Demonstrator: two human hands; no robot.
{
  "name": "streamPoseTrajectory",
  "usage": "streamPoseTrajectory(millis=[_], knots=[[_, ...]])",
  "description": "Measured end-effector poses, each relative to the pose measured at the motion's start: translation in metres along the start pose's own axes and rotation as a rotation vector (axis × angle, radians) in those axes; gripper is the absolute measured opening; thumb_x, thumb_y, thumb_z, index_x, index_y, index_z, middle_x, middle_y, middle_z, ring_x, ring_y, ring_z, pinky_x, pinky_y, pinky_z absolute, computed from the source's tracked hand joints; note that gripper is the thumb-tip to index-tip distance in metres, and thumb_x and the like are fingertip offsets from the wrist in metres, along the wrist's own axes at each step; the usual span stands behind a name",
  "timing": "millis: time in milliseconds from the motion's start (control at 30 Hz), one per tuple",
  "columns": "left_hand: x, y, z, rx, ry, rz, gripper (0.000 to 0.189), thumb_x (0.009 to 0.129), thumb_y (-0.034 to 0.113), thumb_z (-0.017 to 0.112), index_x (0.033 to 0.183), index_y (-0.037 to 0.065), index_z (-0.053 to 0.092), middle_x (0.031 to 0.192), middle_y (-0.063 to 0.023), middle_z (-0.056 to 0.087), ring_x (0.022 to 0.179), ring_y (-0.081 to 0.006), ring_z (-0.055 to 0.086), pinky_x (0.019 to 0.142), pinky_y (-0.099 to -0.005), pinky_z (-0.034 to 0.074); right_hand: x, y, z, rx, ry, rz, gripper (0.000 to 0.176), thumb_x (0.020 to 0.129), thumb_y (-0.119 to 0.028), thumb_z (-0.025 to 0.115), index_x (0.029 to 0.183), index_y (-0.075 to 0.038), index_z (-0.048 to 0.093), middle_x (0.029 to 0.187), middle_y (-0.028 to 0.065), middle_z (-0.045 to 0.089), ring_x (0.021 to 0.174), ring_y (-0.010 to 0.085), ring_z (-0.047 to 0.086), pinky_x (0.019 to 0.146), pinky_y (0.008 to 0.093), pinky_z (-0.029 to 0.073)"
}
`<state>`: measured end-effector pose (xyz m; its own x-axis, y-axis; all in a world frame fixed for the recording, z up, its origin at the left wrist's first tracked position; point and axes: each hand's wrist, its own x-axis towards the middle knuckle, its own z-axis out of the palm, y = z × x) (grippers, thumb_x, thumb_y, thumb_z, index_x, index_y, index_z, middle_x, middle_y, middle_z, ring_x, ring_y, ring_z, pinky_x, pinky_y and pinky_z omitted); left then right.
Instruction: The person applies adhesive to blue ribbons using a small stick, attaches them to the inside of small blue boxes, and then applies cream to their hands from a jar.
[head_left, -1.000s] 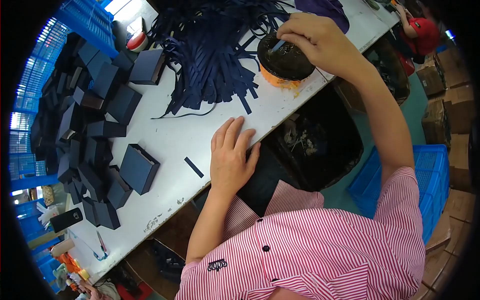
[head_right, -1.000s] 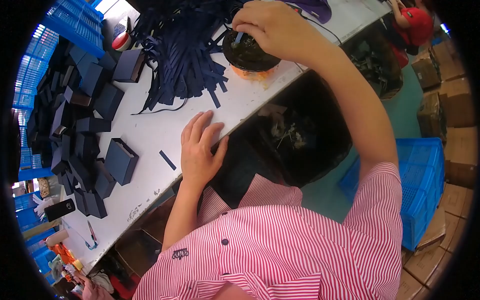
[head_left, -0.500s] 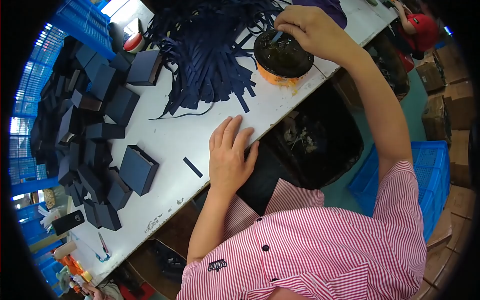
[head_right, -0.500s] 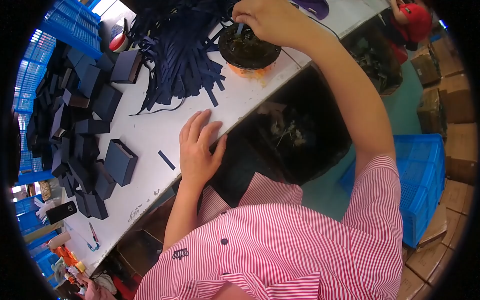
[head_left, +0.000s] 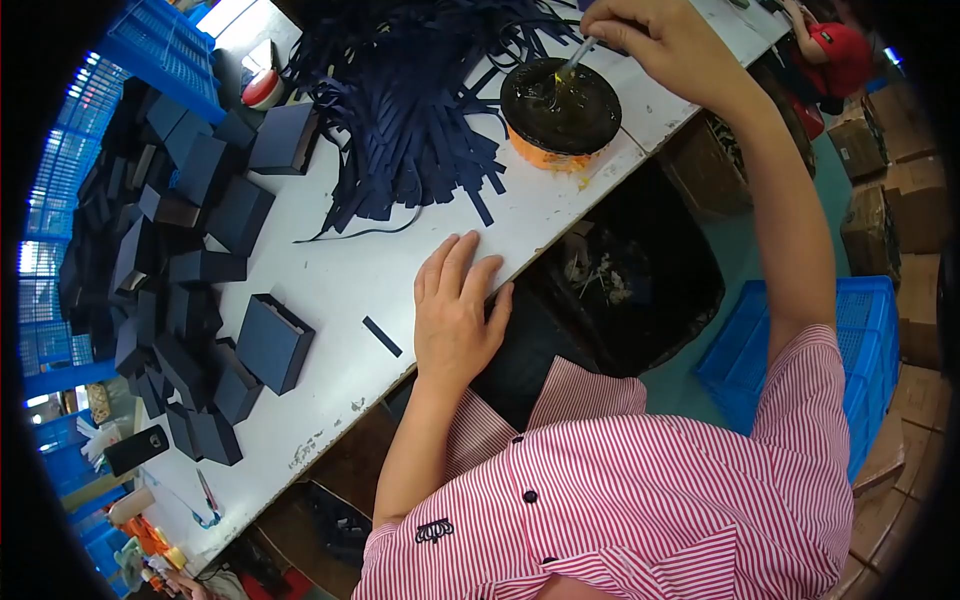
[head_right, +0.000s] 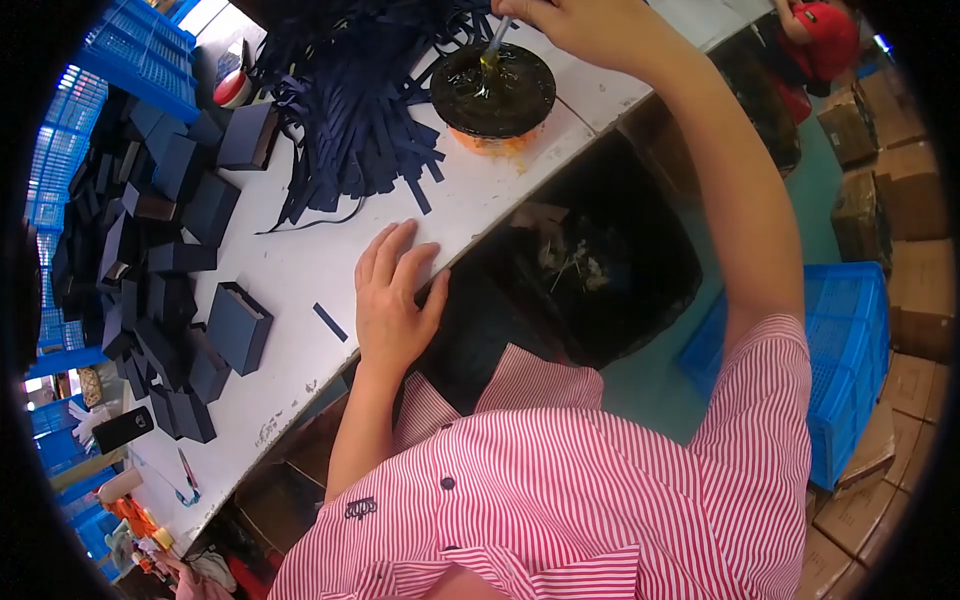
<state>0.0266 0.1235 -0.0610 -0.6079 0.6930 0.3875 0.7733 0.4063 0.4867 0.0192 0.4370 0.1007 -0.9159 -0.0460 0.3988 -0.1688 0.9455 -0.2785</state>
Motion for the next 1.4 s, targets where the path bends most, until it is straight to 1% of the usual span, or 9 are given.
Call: streamPoseTrajectory(millis=[267,467,567,667,767,867,1067,1267,1400], knots=[[0.0,0.0,0.0,-0.009,0.003,-0.015,0.029,0.079,0.013,0.074,0.106,0.007,0.066,0.132,-0.0131,0.058,0.128,-0.0339,0.05,0.106,-0.0453,0.038,0.009,0.024,0.027,-0.071,-0.071,-0.058,0.016,0.088,-0.013,0.062,0.091,0.001,0.069,0.086,0.0195,0.067,0.082,0.0346,0.066,0.076,0.0404,0.051],[0.0,0.001,0.0,-0.008,0.0,-0.014,0.029,0.079,0.013,0.074,0.106,0.007,0.066,0.132,-0.0133,0.058,0.128,-0.0339,0.05,0.106,-0.0453,0.038,0.008,0.007,0.005,0.021,-0.276,0.04,0.017,0.089,-0.014,0.061,0.093,0.001,0.069,0.086,0.0203,0.068,0.082,0.0343,0.067,0.077,0.0391,0.052],[0.0,0.0,0.0,-0.01,0.001,-0.012,0.029,0.079,0.013,0.074,0.106,0.007,0.066,0.132,-0.0135,0.058,0.128,-0.0341,0.05,0.106,-0.0456,0.038,0.011,0.02,0.007,-0.006,-0.172,0.03,0.016,0.089,-0.014,0.063,0.093,0.0,0.069,0.084,0.0175,0.069,0.081,0.0287,0.068,0.075,0.0375,0.052],[0.0,0.0,0.0,-0.01,0.002,-0.011,0.03,0.078,0.013,0.074,0.106,0.008,0.066,0.132,-0.0136,0.058,0.128,-0.0344,0.05,0.106,-0.046,0.038,0.017,0.018,0.009,0.116,-0.105,0.25,0.012,0.088,-0.012,0.067,0.09,0.0,0.07,0.078,0.0119,0.069,0.073,0.0194,0.067,0.068,0.0333,0.052],[0.0,0.0,0.0,-0.003,0.001,-0.013,0.03,0.078,0.013,0.075,0.106,0.008,0.066,0.132,-0.0137,0.058,0.127,-0.0345,0.05,0.106,-0.0462,0.038,0.022,0.033,0.014,0.311,-0.054,0.357,0.01,0.086,-0.011,0.071,0.087,-0.001,0.071,0.072,0.0057,0.068,0.065,0.0109,0.063,0.06,0.0275,0.05],[0.0,-0.001,0.001,-0.005,0.005,-0.01,0.03,0.078,0.013,0.075,0.106,0.008,0.066,0.132,-0.0139,0.058,0.128,-0.0344,0.05,0.105,-0.0461,0.039,0.023,0.047,0.019,0.415,-0.069,0.408,0.012,0.086,-0.012,0.073,0.084,-0.001,0.071,0.066,0.0022,0.065,0.058,0.007,0.058,0.054,0.024,0.046],[0.0,-0.001,0.001,-0.001,0.005,-0.007,0.029,0.078,0.013,0.075,0.106,0.007,0.067,0.132,-0.014,0.058,0.128,-0.0344,0.05,0.106,-0.0458,0.039,0.025,0.066,0.019,0.392,-0.138,0.4,0.017,0.087,-0.016,0.073,0.079,-0.001,0.071,0.063,0.0005,0.062,0.055,0.0063,0.052,0.051,0.0247,0.041],[0.0,0.0,0.001,0.007,-0.002,-0.011,0.029,0.078,0.013,0.075,0.106,0.007,0.067,0.131,-0.0141,0.058,0.128,-0.0344,0.05,0.106,-0.0458,0.039,0.035,0.078,0.03,0.217,-0.232,0.264,0.019,0.087,-0.02,0.072,0.082,-0.001,0.072,0.064,0.0008,0.063,0.06,0.0082,0.055,0.055,0.0274,0.044],[0.001,0.0,0.0,0.0,-0.006,-0.016,0.029,0.079,0.013,0.074,0.106,0.007,0.066,0.132,-0.0141,0.058,0.128,-0.0344,0.05,0.106,-0.0457,0.038,0.038,0.067,0.037,0.236,-0.265,0.334,0.019,0.087,-0.019,0.071,0.081,-0.001,0.072,0.066,0.0021,0.065,0.063,0.0077,0.057,0.058,0.0273,0.045]])
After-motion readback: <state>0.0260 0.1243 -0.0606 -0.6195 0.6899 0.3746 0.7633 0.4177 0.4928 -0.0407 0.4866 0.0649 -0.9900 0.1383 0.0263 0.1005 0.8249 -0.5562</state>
